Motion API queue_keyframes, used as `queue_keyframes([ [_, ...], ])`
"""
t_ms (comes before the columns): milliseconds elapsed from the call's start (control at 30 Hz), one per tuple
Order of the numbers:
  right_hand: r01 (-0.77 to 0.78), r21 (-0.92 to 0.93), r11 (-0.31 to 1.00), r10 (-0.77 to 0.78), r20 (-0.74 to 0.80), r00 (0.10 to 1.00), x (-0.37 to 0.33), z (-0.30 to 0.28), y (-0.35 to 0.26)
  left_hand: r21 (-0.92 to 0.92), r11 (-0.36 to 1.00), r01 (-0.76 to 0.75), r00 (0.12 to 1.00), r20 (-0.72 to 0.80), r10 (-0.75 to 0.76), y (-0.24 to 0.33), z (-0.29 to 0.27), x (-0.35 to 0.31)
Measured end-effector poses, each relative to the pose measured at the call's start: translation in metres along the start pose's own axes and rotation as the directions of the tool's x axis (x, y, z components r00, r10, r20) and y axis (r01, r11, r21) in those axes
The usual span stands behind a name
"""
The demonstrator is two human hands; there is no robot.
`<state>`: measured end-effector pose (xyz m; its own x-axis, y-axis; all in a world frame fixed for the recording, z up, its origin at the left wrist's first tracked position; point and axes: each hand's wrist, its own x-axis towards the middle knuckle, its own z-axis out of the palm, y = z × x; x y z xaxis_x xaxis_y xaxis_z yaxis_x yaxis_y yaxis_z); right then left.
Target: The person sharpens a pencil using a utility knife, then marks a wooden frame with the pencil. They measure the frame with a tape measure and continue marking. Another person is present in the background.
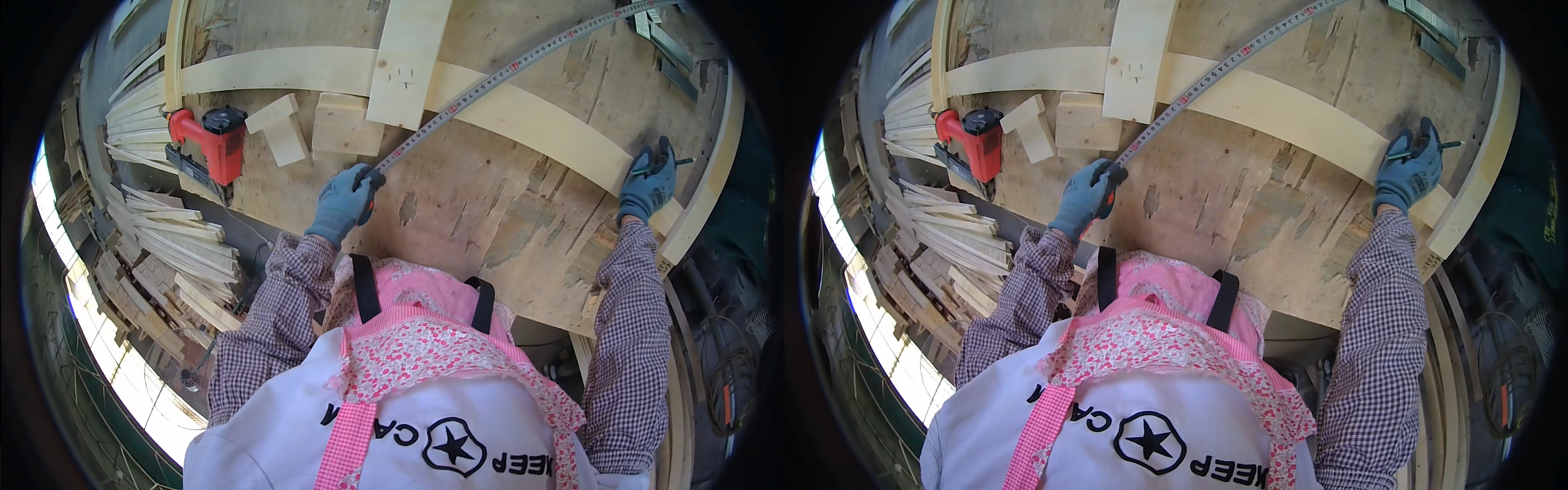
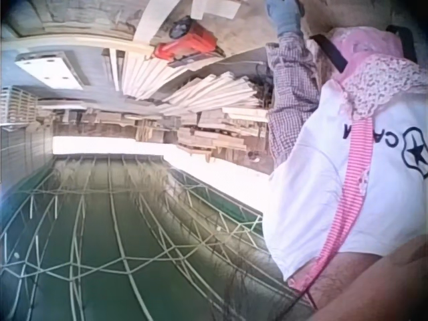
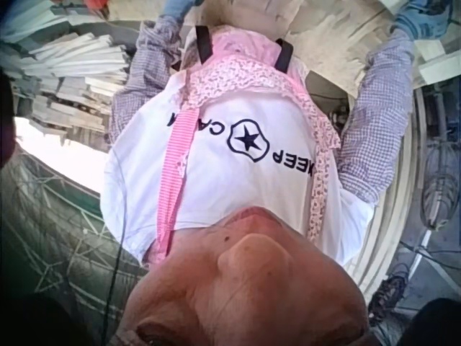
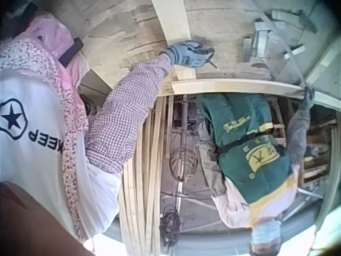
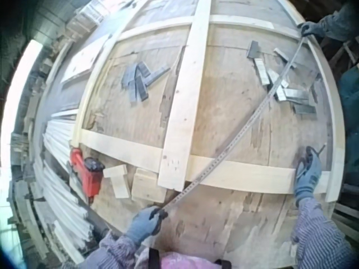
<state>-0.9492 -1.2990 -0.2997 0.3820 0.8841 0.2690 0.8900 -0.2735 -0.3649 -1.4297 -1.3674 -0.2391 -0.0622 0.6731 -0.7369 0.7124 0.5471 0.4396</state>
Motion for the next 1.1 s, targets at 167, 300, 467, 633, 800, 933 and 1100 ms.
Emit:
queue_keyframes([
  [167, 0.000, 0.018, 1.000, 0.000, 0.008, 1.000, 0.000, -0.002, -0.003, 0.025, 0.998, 0.052, 0.999, 0.014, -0.052, 0.001, 0.000, -0.002],
  [300, 0.036, 0.025, 0.999, -0.036, -0.016, 0.999, -0.001, -0.001, 0.000, 0.044, 0.996, 0.083, 0.996, 0.025, -0.084, 0.006, -0.002, -0.001],
  [467, -0.033, 0.012, 0.999, 0.032, 0.027, 0.999, -0.001, -0.003, -0.006, 0.058, 0.998, 0.037, 0.999, -0.002, -0.037, 0.010, -0.002, -0.001],
  [633, -0.034, 0.009, 0.999, 0.034, 0.033, 0.999, -0.001, -0.004, -0.007, 0.093, 0.995, 0.046, 0.999, -0.003, -0.046, 0.006, -0.001, 0.001],
  [800, -0.013, 0.001, 1.000, 0.013, 0.033, 0.999, -0.002, -0.004, -0.005, 0.113, 0.993, 0.027, 0.999, -0.025, -0.025, 0.007, -0.001, 0.000],
  [933, -0.044, 0.017, 0.999, 0.043, 0.043, 0.998, -0.002, -0.005, -0.008, 0.069, 0.997, 0.036, 0.999, -0.007, -0.035, 0.014, -0.003, -0.002],
  [1100, -0.032, 0.009, 0.999, 0.031, 0.034, 0.999, 0.000, -0.005, -0.012, 0.103, 0.994, 0.028, 1.000, -0.015, -0.026, 0.013, -0.003, -0.001],
])
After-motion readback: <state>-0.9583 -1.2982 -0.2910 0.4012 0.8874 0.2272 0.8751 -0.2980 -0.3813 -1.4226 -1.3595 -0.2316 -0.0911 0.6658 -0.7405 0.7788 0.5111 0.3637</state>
